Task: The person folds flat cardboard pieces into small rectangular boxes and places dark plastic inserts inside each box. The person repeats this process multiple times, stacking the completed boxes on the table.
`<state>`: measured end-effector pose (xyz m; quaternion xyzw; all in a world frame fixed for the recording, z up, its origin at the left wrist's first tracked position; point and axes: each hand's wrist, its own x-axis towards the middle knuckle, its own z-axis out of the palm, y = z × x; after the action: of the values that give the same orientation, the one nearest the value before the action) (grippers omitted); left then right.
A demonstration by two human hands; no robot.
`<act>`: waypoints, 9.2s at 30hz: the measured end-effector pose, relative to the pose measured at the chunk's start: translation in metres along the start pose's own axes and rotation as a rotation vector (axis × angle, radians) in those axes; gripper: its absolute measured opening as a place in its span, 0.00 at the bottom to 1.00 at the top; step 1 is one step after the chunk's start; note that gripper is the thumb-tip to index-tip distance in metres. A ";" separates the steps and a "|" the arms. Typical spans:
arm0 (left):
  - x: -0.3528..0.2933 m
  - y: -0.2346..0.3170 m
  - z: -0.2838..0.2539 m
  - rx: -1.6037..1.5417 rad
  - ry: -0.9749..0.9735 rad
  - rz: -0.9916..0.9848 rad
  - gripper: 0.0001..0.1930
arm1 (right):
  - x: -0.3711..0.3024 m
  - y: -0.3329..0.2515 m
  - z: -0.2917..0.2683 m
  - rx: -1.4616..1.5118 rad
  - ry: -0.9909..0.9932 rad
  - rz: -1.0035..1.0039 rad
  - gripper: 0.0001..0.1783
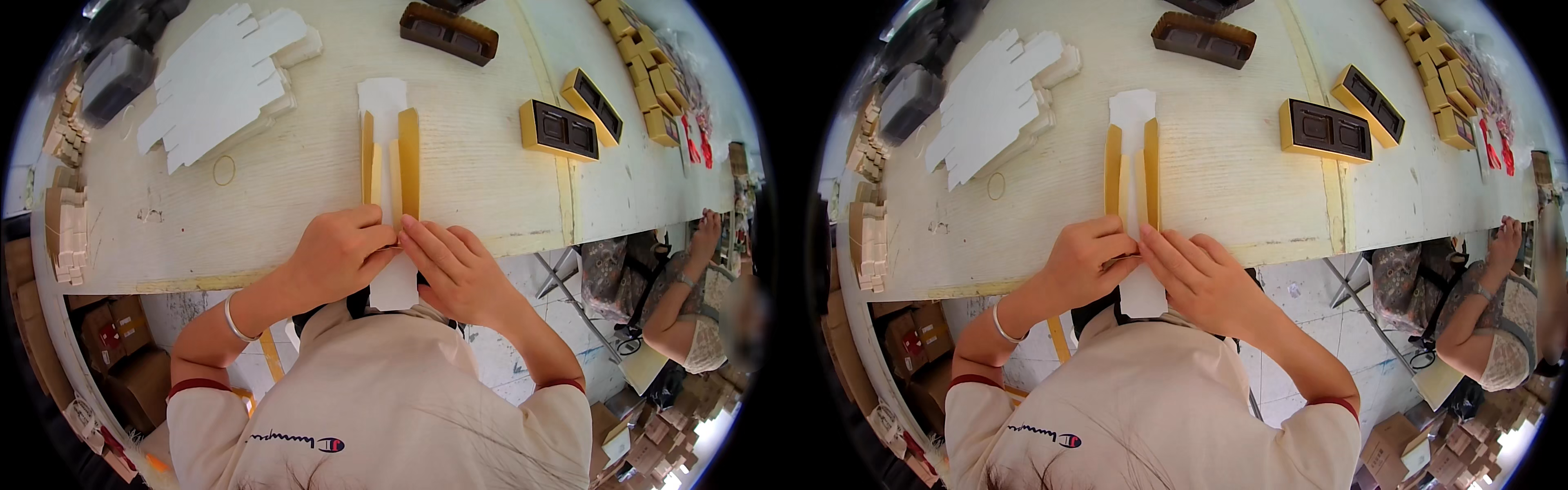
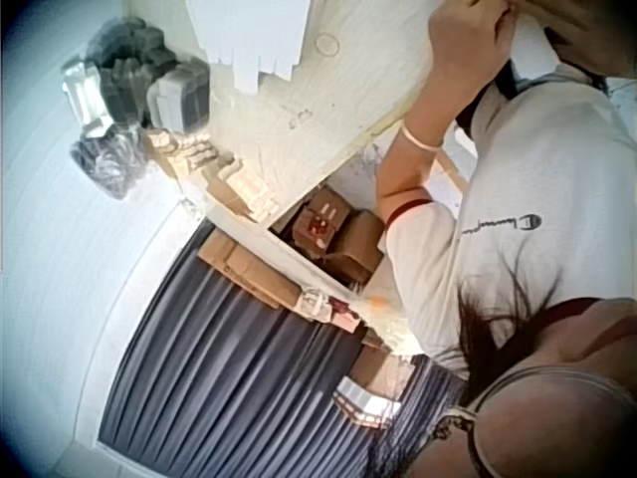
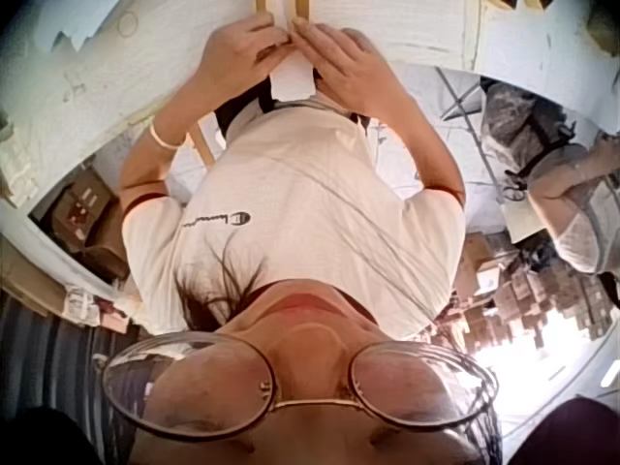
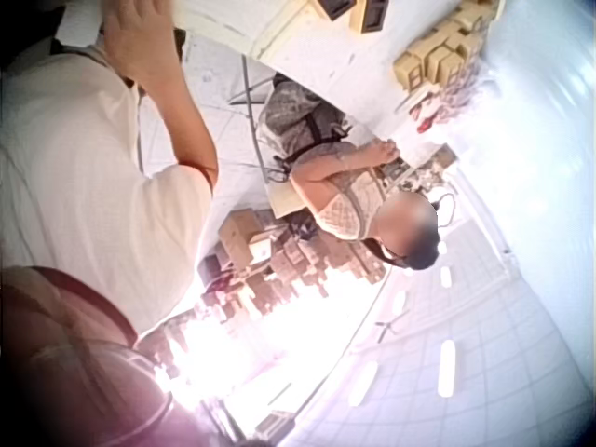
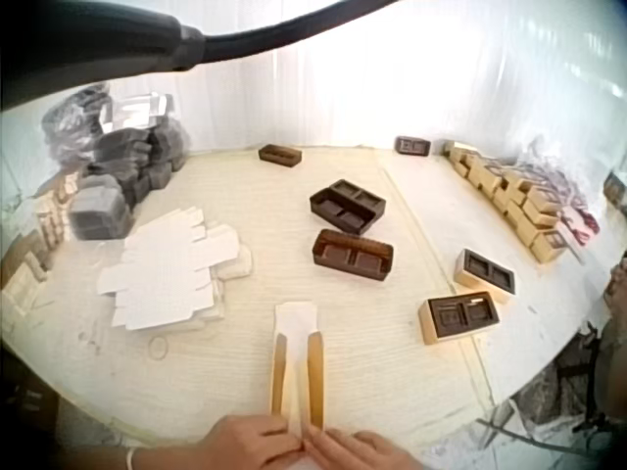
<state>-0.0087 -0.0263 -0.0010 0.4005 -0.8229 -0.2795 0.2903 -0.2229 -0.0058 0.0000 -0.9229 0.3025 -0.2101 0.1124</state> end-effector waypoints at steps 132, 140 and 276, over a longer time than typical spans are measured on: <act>0.074 -0.044 -0.033 0.483 -0.061 -0.171 0.08 | 0.135 0.060 0.007 0.258 -0.181 0.686 0.09; 0.037 -0.019 -0.083 0.327 0.010 -0.079 0.19 | 0.070 0.058 -0.030 0.285 -0.013 0.346 0.25; 0.015 -0.014 -0.074 0.264 -0.157 -0.149 0.50 | 0.044 0.019 -0.040 0.773 0.121 0.562 0.22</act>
<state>0.0424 -0.0629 0.0431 0.4718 -0.8407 -0.2203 0.1486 -0.2187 -0.0506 0.0431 -0.6822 0.4457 -0.3222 0.4818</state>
